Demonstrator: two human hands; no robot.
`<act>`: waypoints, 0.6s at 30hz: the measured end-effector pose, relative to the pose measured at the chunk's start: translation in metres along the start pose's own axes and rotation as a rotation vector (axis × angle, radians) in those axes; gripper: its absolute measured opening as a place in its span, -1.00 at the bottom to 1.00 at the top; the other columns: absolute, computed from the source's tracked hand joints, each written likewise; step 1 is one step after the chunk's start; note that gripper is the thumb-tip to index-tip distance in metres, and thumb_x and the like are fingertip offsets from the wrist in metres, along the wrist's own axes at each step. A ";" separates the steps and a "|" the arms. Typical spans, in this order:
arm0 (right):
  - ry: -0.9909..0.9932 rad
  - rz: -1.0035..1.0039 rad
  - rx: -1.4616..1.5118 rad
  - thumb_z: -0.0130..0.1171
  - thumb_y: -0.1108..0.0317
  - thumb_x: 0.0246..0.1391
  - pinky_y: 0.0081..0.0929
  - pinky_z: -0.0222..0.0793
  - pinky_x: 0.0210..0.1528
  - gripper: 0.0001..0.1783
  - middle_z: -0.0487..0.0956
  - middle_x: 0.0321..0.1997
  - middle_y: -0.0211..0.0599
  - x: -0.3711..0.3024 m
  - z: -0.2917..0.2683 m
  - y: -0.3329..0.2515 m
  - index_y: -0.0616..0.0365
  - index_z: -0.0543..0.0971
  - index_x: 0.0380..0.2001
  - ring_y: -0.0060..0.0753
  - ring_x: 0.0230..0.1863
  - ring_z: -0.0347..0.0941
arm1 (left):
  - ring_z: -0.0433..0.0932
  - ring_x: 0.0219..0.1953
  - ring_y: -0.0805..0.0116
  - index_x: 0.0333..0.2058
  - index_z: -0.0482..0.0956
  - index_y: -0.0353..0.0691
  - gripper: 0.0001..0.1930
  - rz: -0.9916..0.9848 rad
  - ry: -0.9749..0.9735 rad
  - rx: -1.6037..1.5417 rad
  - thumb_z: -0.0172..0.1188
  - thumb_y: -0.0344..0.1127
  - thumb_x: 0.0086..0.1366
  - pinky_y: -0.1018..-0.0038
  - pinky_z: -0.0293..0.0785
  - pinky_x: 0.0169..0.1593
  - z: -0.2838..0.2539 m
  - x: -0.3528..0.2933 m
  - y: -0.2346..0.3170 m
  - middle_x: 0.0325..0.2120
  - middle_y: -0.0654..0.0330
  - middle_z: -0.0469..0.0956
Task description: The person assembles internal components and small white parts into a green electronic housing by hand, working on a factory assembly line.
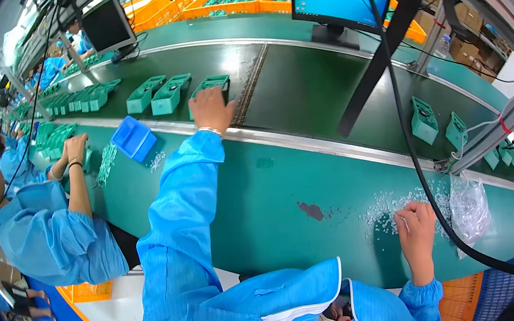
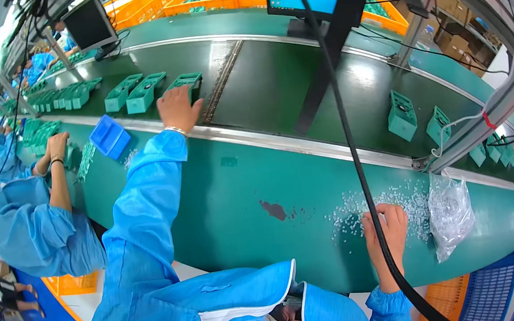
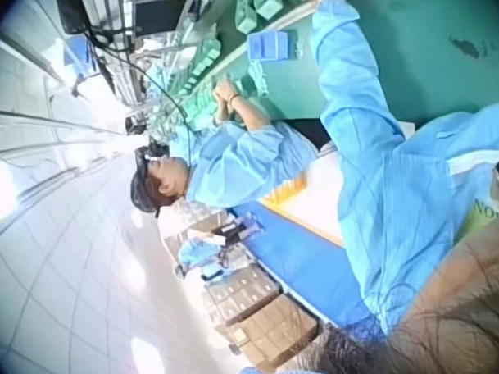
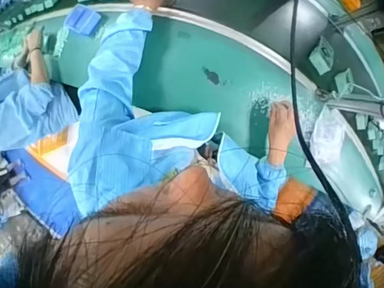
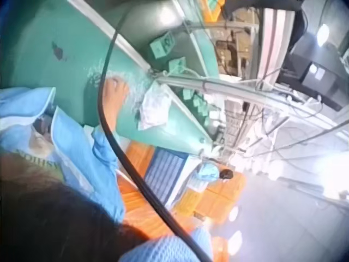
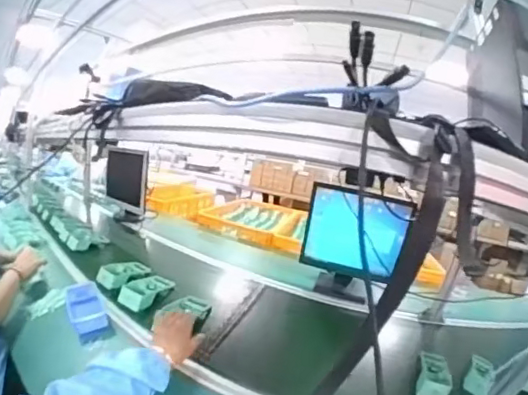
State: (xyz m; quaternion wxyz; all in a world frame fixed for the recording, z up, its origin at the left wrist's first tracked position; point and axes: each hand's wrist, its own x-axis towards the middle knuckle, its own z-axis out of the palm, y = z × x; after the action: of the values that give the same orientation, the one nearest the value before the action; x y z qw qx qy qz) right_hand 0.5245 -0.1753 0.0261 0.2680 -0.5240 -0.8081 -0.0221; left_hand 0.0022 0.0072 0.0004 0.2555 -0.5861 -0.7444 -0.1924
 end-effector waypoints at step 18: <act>-0.040 0.027 0.157 0.36 0.41 0.03 -0.17 0.35 -0.06 -0.87 0.59 -0.28 -0.34 0.047 0.009 0.034 0.07 0.66 -0.31 -0.12 -0.12 0.48 | 0.50 -0.22 -0.02 -0.42 0.51 -0.23 -0.79 0.520 -0.252 -0.589 0.40 -0.35 0.08 -0.07 0.30 0.22 -0.186 -0.174 0.036 -0.42 0.09 0.49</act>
State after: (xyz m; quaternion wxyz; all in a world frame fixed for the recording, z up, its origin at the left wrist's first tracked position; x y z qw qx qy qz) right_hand 0.5360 -0.1180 0.0311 0.2924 -0.5126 -0.8054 0.0554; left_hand 0.0978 -0.2276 0.0429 0.0237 -0.8219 -0.5100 -0.2526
